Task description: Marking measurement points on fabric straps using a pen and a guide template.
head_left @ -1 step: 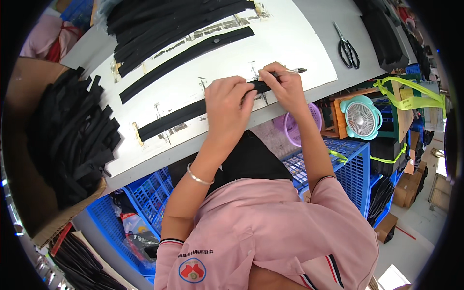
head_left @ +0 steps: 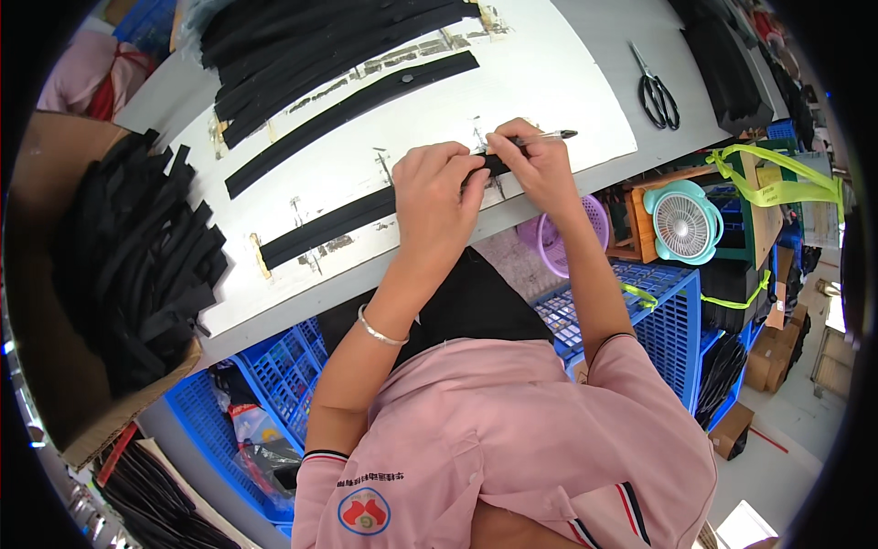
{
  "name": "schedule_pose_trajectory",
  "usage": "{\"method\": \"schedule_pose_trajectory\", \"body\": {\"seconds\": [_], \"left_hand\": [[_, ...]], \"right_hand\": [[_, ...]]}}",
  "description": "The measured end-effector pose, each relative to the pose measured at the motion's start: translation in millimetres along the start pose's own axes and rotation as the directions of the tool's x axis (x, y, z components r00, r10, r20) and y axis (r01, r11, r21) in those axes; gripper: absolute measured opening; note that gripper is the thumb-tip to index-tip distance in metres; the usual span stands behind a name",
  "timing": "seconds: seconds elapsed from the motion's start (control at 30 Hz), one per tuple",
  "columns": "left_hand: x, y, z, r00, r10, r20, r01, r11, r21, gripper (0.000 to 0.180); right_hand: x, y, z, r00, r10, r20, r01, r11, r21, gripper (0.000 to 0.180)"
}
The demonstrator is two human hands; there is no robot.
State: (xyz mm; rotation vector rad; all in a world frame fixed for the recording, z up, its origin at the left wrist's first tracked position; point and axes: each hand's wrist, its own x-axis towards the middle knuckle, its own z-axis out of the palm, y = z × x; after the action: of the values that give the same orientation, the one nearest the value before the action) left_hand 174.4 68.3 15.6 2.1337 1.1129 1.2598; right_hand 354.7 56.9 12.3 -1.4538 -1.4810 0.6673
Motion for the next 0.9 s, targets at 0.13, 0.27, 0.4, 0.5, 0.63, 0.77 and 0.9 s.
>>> {"method": "schedule_pose_trajectory", "body": {"seconds": [0.13, 0.27, 0.4, 0.5, 0.63, 0.77, 0.9], "left_hand": [[0.0, -2.4, 16.1, 0.999, -0.025, 0.031, 0.023, 0.998, 0.064, 0.012], [-1.5, -3.0, 20.5, 1.0, -0.021, 0.008, 0.021, 0.998, 0.061, 0.01], [-1.7, -2.5, 21.0, 0.999, -0.043, 0.016, 0.042, 0.996, 0.077, 0.009], [-2.0, -3.1, 20.8, 0.999, -0.05, 0.011, 0.049, 0.996, 0.072, 0.009], [-1.0, -4.7, 21.0, 0.999, -0.044, -0.007, 0.045, 0.998, 0.054, 0.009], [-1.1, -9.6, 17.6, 0.999, -0.005, -0.038, 0.007, 0.998, 0.065, 0.01], [-16.2, 9.2, -3.4, 0.997, -0.02, 0.076, 0.003, 0.977, 0.213, 0.03]], "right_hand": [[0.2, 0.0, 0.4, 0.998, 0.023, 0.065, -0.018, 0.996, -0.086, 0.014], [-0.9, -1.0, -0.2, 0.996, -0.079, 0.044, 0.086, 0.977, -0.195, 0.013], [-4.7, 3.5, -3.9, 0.999, 0.043, 0.011, -0.043, 0.998, 0.055, 0.014], [-3.9, 4.3, -8.4, 0.994, -0.005, 0.111, 0.009, 0.999, -0.031, 0.016], [-2.3, 6.1, -5.5, 0.992, -0.06, 0.111, 0.074, 0.988, -0.132, 0.02], [1.4, 5.4, 2.2, 0.986, -0.14, 0.086, 0.147, 0.985, -0.089, 0.021], [-7.7, 5.1, -9.4, 0.998, 0.034, 0.049, -0.036, 0.999, 0.025, 0.019]]}}
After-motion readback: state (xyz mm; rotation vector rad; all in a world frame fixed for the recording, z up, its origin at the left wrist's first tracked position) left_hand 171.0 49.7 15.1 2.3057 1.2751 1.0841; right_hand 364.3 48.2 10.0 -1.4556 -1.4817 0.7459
